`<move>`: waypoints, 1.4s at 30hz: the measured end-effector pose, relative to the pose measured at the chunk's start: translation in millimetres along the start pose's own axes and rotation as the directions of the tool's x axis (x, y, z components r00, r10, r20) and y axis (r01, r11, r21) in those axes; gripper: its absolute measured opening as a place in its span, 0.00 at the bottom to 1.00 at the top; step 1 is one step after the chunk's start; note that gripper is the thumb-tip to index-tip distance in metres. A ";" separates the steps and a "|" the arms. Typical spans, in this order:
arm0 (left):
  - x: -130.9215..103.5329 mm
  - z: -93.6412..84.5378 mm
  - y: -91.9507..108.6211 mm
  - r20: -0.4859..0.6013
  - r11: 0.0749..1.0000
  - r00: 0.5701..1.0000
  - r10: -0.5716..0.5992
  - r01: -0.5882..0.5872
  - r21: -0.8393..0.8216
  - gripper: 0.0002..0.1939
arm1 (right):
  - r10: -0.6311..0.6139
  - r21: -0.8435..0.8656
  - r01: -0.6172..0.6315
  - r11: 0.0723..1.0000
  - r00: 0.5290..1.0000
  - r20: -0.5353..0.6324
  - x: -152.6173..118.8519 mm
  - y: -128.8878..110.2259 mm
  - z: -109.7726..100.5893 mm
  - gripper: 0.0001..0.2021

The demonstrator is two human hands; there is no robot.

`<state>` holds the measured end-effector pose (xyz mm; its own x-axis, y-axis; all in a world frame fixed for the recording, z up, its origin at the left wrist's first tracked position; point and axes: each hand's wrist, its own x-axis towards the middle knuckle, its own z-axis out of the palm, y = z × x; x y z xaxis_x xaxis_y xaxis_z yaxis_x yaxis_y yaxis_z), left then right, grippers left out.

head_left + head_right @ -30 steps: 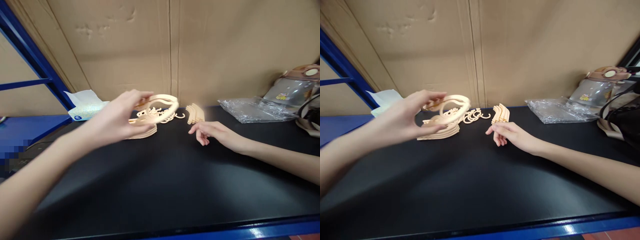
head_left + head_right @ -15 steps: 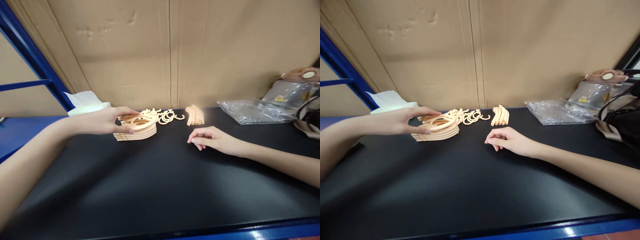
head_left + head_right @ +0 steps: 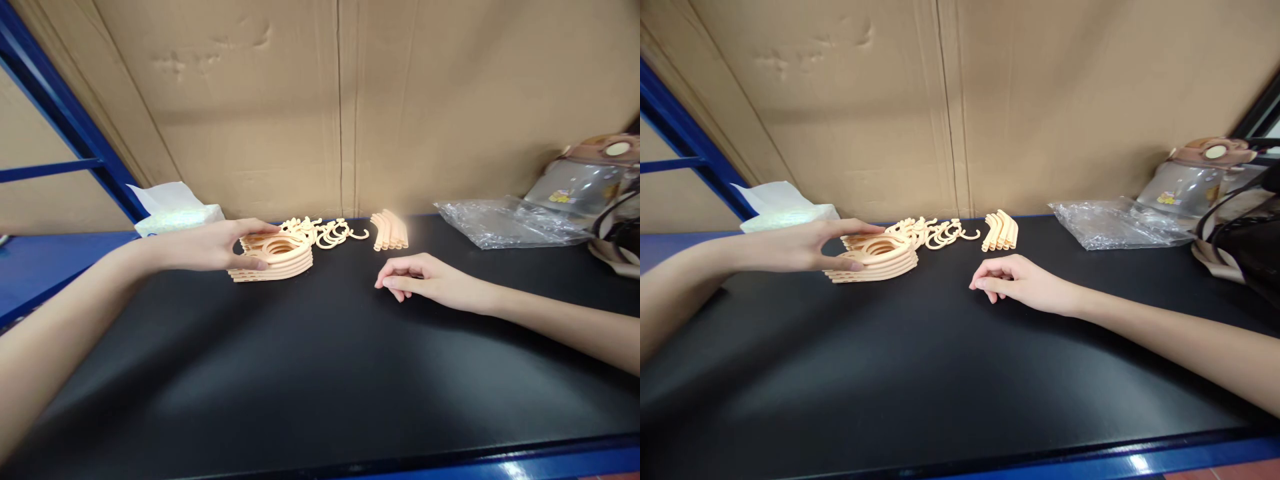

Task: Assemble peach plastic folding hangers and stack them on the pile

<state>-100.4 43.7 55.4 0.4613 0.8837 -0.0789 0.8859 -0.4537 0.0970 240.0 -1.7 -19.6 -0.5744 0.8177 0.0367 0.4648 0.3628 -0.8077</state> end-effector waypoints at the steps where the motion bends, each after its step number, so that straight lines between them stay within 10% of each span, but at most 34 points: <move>1: -0.6 -0.2 0.8 -0.001 1.000 1.000 -0.001 0.001 0.003 0.38 | 0.000 0.001 0.000 1.000 1.000 0.000 0.1 0.1 0.0 0.15; 42: -13.7 -10.1 9.4 -0.016 0.994 0.999 -0.030 0.032 0.107 0.41 | -0.020 -0.014 0.021 1.000 0.999 0.026 0.3 1.4 -1.2 0.13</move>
<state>-99.0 28.4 67.4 0.4336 0.8987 -0.0654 0.9002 -0.4352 -0.0119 241.3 -0.5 -20.0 -0.6009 0.7984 0.0378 0.4620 0.3856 -0.7987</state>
